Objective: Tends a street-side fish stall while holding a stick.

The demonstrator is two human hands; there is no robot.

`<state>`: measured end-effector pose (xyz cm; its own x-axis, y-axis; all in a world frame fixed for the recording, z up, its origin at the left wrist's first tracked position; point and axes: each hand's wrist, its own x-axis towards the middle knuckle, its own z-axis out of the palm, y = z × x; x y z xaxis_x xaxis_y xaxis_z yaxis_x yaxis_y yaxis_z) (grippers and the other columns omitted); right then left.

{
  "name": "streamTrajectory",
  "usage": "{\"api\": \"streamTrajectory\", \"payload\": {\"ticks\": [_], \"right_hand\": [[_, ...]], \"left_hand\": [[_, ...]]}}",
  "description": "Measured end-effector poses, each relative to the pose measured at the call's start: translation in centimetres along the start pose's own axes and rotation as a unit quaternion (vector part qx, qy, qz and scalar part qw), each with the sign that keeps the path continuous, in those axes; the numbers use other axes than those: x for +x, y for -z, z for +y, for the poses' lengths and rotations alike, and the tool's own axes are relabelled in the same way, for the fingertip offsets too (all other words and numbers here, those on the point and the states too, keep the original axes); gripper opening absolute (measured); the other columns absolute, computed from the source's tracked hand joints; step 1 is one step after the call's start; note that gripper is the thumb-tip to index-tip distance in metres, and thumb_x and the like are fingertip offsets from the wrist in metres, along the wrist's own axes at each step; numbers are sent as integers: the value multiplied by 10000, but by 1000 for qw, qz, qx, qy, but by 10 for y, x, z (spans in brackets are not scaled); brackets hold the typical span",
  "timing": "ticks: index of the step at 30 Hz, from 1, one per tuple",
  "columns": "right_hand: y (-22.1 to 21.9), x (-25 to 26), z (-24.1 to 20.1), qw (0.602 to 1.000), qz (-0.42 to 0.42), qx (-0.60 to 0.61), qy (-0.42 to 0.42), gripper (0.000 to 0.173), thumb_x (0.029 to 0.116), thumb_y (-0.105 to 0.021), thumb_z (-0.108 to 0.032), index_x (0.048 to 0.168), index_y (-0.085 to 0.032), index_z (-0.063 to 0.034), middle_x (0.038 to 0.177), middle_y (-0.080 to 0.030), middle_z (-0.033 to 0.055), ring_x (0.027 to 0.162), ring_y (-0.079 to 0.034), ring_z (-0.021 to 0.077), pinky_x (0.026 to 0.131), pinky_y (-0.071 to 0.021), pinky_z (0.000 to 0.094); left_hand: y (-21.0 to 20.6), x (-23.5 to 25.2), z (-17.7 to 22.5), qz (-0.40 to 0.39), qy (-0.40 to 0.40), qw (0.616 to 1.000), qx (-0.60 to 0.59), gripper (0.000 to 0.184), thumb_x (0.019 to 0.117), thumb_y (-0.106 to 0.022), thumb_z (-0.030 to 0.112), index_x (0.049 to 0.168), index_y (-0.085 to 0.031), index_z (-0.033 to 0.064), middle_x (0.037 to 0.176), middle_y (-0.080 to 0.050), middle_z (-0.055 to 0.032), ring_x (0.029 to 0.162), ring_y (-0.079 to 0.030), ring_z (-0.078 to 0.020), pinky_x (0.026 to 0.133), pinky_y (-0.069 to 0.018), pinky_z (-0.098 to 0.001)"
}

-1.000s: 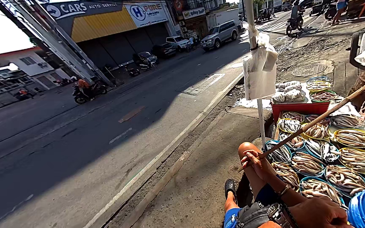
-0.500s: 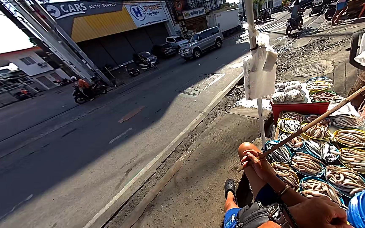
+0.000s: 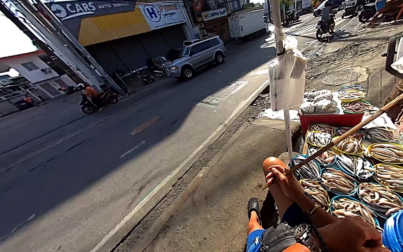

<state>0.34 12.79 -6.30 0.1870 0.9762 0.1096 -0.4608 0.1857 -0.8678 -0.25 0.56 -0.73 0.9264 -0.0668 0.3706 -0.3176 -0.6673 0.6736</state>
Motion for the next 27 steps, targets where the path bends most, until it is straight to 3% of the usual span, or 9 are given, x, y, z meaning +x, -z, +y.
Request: {"api": "streamTrajectory", "payload": {"ticks": [8,17,23,27], "right_hand": [[3,2,4,1000,-2,0,4,238,1086,-395,-59,1155,-592,57,815,-750,152,685,-748,222,697,-643,361],[2,1,3,1000,-1,3,4,238,1085,-392,-51,1153,-592,57,817,-750,152,685,-748,219,701,-644,359],[1,1,1,1000,1,6,-1,234,1086,-389,-56,1152,-588,50,812,-750,145,693,-751,222,706,-644,361],[0,1,0,1000,2,5,-4,240,1086,-383,-50,1158,-585,57,808,-747,141,681,-746,218,697,-645,365]], "left_hand": [[-4,0,-5,5,-6,1000,-28,282,975,-590,86,724,-612,-41,708,-569,-151,760,-578,-281,790,-459,-387],[-4,0,-4,6,-10,999,-35,286,973,-588,85,717,-607,-42,703,-565,-154,759,-577,-284,791,-457,-391],[0,0,-1,4,2,1000,-6,340,986,-565,194,749,-633,-40,709,-575,-143,745,-585,-269,770,-454,-379],[-2,0,-1,2,4,1000,-30,290,979,-587,122,746,-627,-47,722,-580,-156,768,-587,-286,785,-461,-394]]}}
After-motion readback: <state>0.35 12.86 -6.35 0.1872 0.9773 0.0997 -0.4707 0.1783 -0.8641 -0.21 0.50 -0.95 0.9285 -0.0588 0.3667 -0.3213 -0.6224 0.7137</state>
